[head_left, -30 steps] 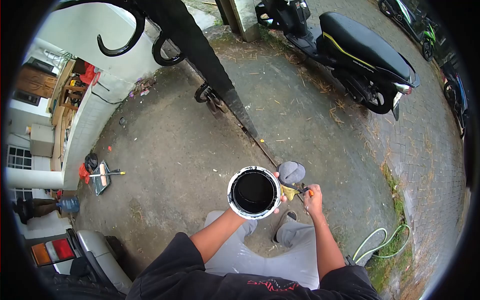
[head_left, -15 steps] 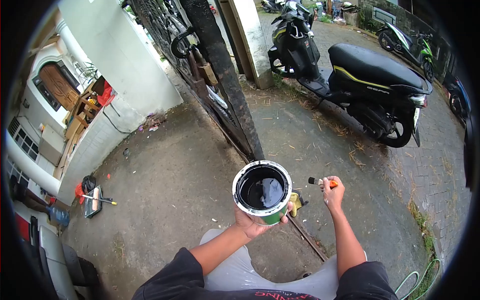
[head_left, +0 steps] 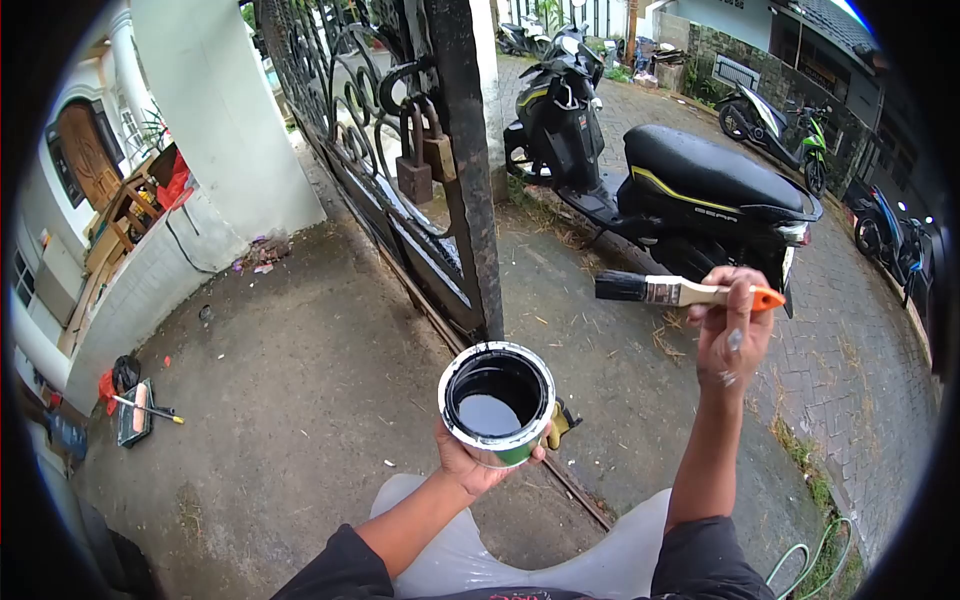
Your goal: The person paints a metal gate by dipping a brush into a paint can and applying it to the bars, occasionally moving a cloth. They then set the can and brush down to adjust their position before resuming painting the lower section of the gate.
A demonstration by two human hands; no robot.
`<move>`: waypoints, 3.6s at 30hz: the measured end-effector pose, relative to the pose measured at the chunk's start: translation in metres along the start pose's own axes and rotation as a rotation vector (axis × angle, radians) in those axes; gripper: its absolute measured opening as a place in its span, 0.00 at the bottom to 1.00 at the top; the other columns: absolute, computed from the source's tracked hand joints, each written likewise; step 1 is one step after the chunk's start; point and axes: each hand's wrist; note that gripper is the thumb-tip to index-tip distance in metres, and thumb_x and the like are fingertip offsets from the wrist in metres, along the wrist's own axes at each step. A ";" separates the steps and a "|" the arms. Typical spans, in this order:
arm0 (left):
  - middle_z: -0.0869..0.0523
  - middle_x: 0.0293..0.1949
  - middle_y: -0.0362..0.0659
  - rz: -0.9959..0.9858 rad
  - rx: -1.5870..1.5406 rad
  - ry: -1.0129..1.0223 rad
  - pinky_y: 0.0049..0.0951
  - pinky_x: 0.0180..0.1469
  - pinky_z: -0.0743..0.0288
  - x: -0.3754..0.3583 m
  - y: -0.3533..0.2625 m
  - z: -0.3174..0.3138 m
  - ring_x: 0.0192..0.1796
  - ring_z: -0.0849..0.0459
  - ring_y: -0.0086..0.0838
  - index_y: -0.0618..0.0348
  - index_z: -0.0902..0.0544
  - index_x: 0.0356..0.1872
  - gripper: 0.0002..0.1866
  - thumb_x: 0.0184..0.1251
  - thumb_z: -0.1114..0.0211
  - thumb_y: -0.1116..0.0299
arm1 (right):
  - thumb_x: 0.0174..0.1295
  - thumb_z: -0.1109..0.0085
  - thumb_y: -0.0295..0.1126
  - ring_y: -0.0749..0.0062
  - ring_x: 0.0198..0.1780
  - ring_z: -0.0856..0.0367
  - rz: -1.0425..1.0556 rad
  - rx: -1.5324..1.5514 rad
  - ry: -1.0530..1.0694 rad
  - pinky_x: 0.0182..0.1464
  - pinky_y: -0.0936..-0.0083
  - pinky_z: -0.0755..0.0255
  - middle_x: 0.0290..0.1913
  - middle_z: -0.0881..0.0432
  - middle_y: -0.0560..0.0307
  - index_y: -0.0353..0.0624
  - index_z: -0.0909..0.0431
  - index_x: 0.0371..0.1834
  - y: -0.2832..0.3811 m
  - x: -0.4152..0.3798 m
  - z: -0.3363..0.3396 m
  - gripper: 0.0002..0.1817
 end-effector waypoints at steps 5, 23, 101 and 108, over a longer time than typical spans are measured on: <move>0.22 0.65 0.44 -0.025 -0.035 0.043 0.58 0.54 0.26 0.011 -0.010 0.006 0.66 0.30 0.57 0.42 0.24 0.67 0.37 0.59 0.35 0.36 | 0.78 0.46 0.37 0.77 0.23 0.16 0.020 -0.024 0.407 0.23 0.83 0.20 0.35 0.16 0.47 0.35 0.25 0.47 0.053 0.039 -0.085 0.13; 0.25 0.67 0.50 -0.172 0.105 -0.024 0.64 0.51 0.14 0.010 -0.027 0.010 0.64 0.20 0.53 0.40 0.29 0.71 0.44 0.54 0.41 0.30 | 0.73 0.40 0.35 0.83 0.17 0.23 -0.194 -0.362 0.572 0.17 0.87 0.31 0.29 0.19 0.59 0.39 0.25 0.37 0.019 0.004 -0.141 0.11; 0.22 0.63 0.52 -0.111 -0.018 0.073 0.59 0.57 0.27 -0.012 -0.040 0.002 0.65 0.28 0.59 0.48 0.26 0.69 0.47 0.48 0.32 0.34 | 0.70 0.41 0.23 0.64 0.55 0.15 0.065 0.203 0.215 0.61 0.68 0.20 0.55 0.15 0.40 0.31 0.16 0.47 -0.006 0.016 -0.127 0.08; 0.23 0.66 0.50 -0.152 -0.038 0.054 0.58 0.55 0.24 -0.012 -0.047 0.005 0.65 0.25 0.59 0.46 0.30 0.72 0.49 0.49 0.33 0.31 | 0.67 0.39 0.21 0.74 0.53 0.16 0.246 -0.182 0.261 0.57 0.76 0.24 0.53 0.13 0.47 0.30 0.16 0.45 -0.014 0.024 -0.139 0.07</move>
Point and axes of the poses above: each hand's wrist, its own x-axis towards the middle knuckle, its own z-axis out of the back of the hand, y = z × x
